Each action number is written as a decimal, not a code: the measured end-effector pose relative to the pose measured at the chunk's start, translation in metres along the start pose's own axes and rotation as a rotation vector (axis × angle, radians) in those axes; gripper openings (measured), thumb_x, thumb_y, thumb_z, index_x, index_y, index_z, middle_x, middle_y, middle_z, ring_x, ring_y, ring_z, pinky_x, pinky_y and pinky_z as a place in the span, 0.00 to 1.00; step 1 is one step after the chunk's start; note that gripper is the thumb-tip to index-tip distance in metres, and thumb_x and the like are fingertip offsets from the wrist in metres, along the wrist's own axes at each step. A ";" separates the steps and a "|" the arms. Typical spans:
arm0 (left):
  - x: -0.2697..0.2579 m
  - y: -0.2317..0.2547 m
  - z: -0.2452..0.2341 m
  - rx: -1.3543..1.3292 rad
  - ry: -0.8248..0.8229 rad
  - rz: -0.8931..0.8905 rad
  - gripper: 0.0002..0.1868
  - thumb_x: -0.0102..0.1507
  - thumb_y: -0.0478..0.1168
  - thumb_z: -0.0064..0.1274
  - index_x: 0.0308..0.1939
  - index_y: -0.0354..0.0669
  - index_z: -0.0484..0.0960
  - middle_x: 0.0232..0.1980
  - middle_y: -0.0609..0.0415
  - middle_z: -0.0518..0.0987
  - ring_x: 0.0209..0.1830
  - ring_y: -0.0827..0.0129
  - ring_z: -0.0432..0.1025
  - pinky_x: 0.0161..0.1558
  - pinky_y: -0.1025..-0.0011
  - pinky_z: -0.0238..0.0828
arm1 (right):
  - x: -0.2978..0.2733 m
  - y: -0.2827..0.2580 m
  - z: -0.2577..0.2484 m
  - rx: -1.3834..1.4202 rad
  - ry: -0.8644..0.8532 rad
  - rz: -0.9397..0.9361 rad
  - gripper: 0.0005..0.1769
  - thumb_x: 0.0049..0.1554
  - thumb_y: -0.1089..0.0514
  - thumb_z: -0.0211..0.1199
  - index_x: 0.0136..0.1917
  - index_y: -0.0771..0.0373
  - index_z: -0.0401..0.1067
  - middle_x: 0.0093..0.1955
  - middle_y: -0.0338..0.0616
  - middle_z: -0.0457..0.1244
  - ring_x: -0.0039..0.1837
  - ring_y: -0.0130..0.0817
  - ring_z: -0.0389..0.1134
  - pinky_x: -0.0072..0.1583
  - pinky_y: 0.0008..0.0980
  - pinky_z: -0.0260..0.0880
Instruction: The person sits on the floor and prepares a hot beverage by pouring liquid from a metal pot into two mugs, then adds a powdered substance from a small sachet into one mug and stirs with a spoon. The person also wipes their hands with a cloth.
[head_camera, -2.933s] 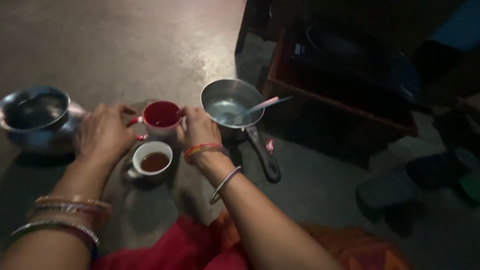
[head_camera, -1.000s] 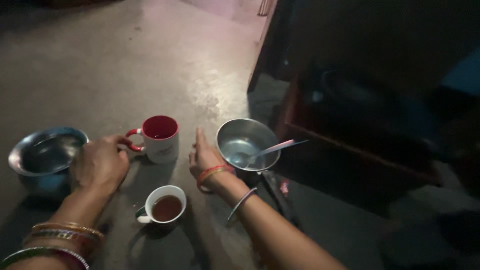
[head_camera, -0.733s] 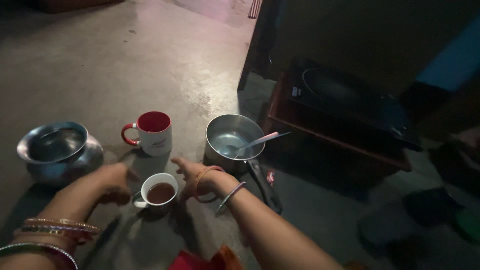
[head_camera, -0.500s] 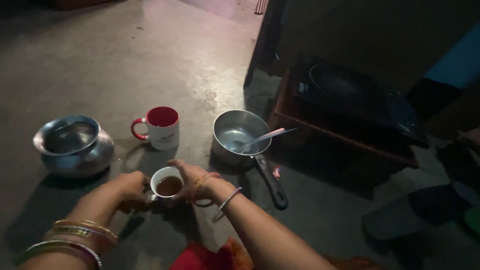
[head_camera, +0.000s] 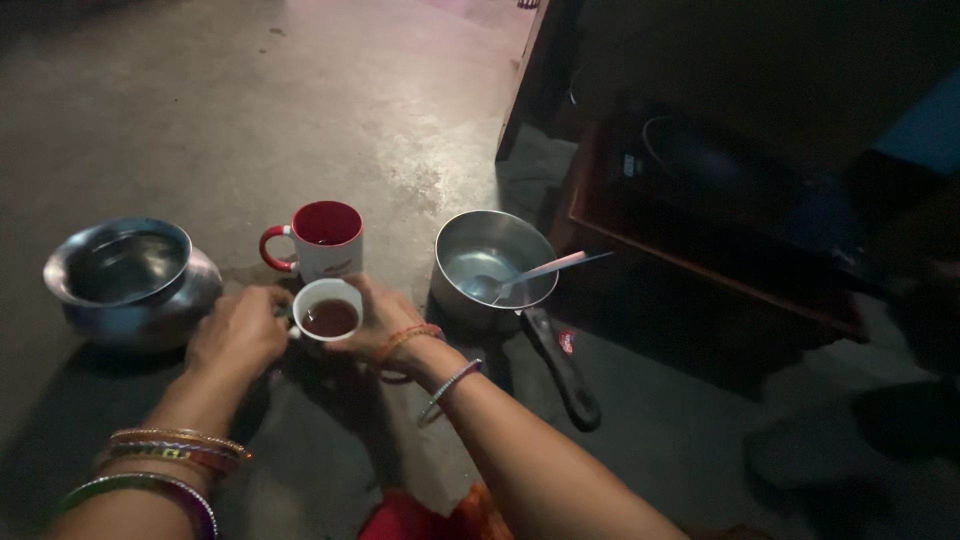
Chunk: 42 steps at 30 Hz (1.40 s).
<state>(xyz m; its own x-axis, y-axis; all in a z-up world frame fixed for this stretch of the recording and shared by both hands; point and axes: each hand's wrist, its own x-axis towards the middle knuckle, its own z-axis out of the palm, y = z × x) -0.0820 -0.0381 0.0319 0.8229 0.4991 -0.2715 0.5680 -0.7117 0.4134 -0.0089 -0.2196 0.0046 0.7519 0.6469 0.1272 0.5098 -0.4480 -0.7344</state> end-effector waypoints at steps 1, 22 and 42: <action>0.000 0.002 -0.001 -0.024 0.040 -0.003 0.21 0.66 0.45 0.56 0.64 0.68 0.81 0.62 0.44 0.81 0.62 0.46 0.75 0.62 0.52 0.73 | 0.004 -0.002 0.002 -0.010 0.016 0.029 0.49 0.39 0.47 0.79 0.70 0.60 0.64 0.62 0.56 0.69 0.65 0.46 0.71 0.64 0.39 0.71; 0.029 -0.005 0.021 -0.116 0.116 -0.017 0.29 0.63 0.42 0.57 0.69 0.68 0.76 0.66 0.42 0.77 0.65 0.46 0.72 0.64 0.51 0.70 | 0.028 -0.005 0.033 -0.055 0.164 0.132 0.52 0.36 0.44 0.81 0.68 0.66 0.66 0.58 0.59 0.70 0.62 0.52 0.72 0.60 0.43 0.72; -0.045 0.053 -0.044 -0.066 0.431 0.358 0.19 0.65 0.35 0.51 0.58 0.58 0.87 0.51 0.44 0.85 0.47 0.49 0.81 0.52 0.55 0.78 | -0.050 -0.024 -0.111 -0.183 0.469 -0.014 0.18 0.55 0.52 0.68 0.58 0.57 0.78 0.52 0.45 0.74 0.53 0.37 0.77 0.55 0.36 0.77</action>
<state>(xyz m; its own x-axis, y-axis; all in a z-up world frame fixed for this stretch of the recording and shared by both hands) -0.0899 -0.0764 0.1047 0.8766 0.3987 0.2694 0.2409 -0.8483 0.4715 -0.0126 -0.3094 0.0896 0.8302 0.3256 0.4526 0.5543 -0.5695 -0.6070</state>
